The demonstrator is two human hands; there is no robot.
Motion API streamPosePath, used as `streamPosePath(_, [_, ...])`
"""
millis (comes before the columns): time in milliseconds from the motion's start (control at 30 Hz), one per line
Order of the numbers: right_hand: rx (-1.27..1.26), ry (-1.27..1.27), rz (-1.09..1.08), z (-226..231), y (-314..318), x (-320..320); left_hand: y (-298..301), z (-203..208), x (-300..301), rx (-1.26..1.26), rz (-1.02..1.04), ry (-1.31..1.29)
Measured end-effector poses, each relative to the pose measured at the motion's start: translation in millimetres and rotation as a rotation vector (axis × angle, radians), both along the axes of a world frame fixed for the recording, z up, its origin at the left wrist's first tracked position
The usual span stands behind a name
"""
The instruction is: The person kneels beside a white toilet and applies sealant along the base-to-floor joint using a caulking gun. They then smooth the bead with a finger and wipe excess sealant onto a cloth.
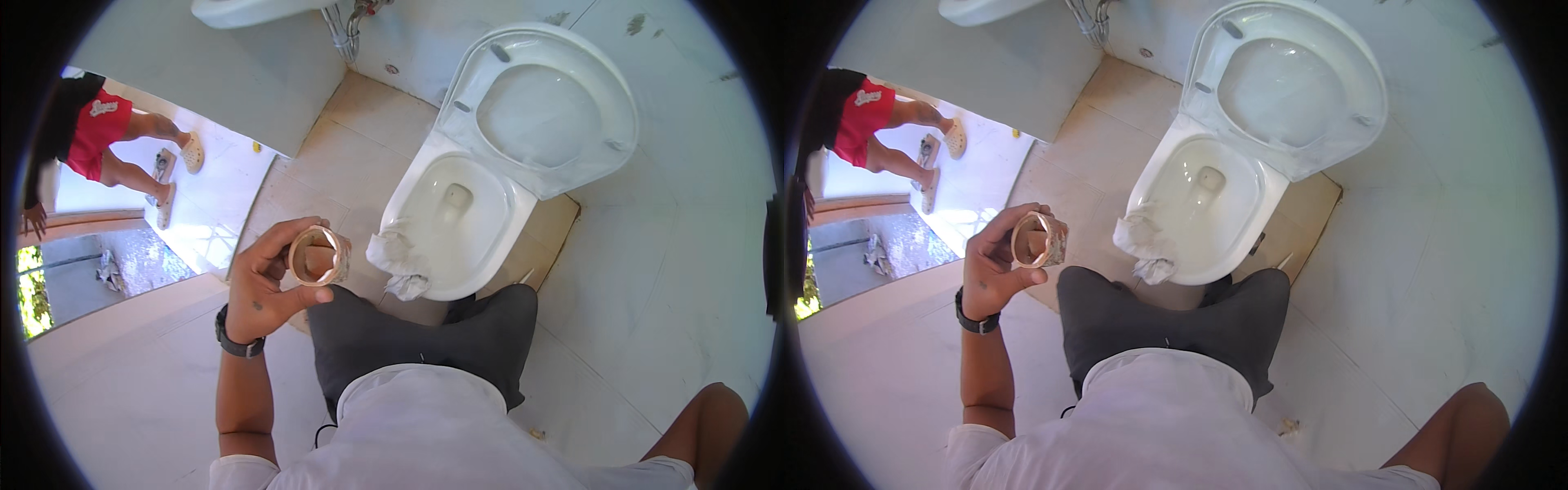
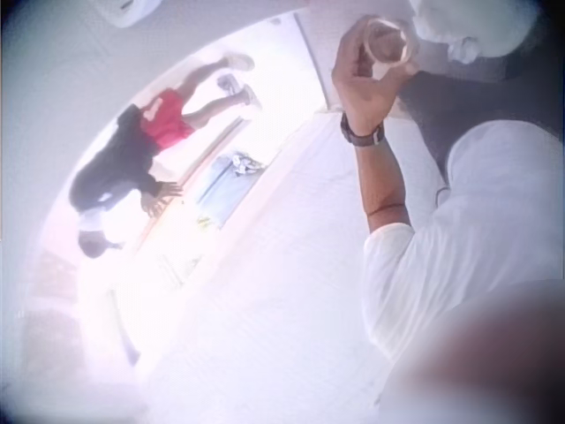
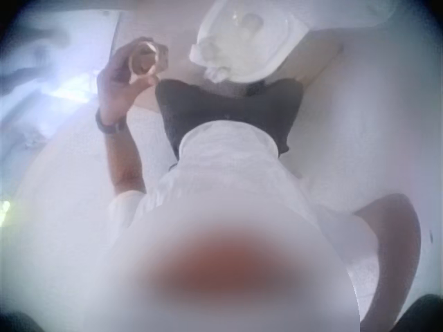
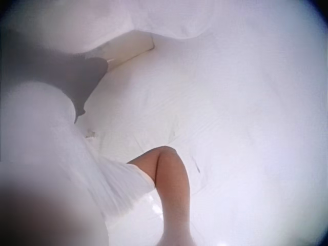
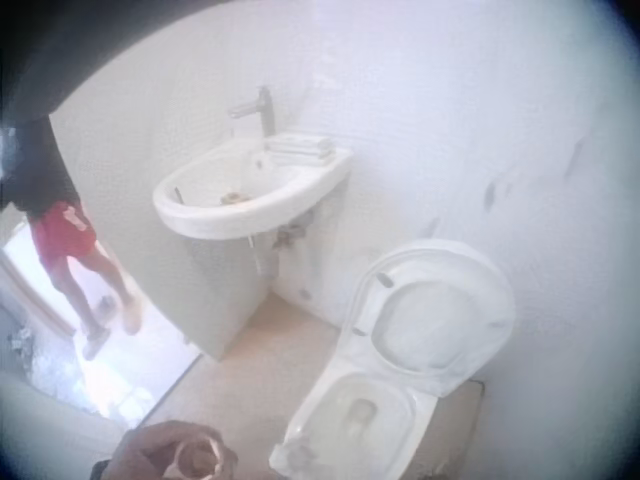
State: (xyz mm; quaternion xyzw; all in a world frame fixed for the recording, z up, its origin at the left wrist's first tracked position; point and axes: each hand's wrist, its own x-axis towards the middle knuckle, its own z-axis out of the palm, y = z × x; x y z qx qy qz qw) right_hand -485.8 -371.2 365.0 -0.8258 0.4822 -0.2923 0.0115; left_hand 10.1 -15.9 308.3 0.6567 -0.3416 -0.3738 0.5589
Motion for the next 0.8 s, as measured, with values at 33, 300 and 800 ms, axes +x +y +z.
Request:
streamPosePath(33, [0.052, 0.003, -0.013, 7, 5, -1, 2, 20, -4, 0.0, 0.002, 0.016])
streamPosePath(300, [0.286, -0.024, -0.088, 63, 34, -19, 6, 168, -58, 0.016, 0.026, 0.087])
streamPosePath(800, [0.489, -0.073, -0.14, 120, 32, -40, -68, 282, -106, -0.039, 0.085, 0.095])
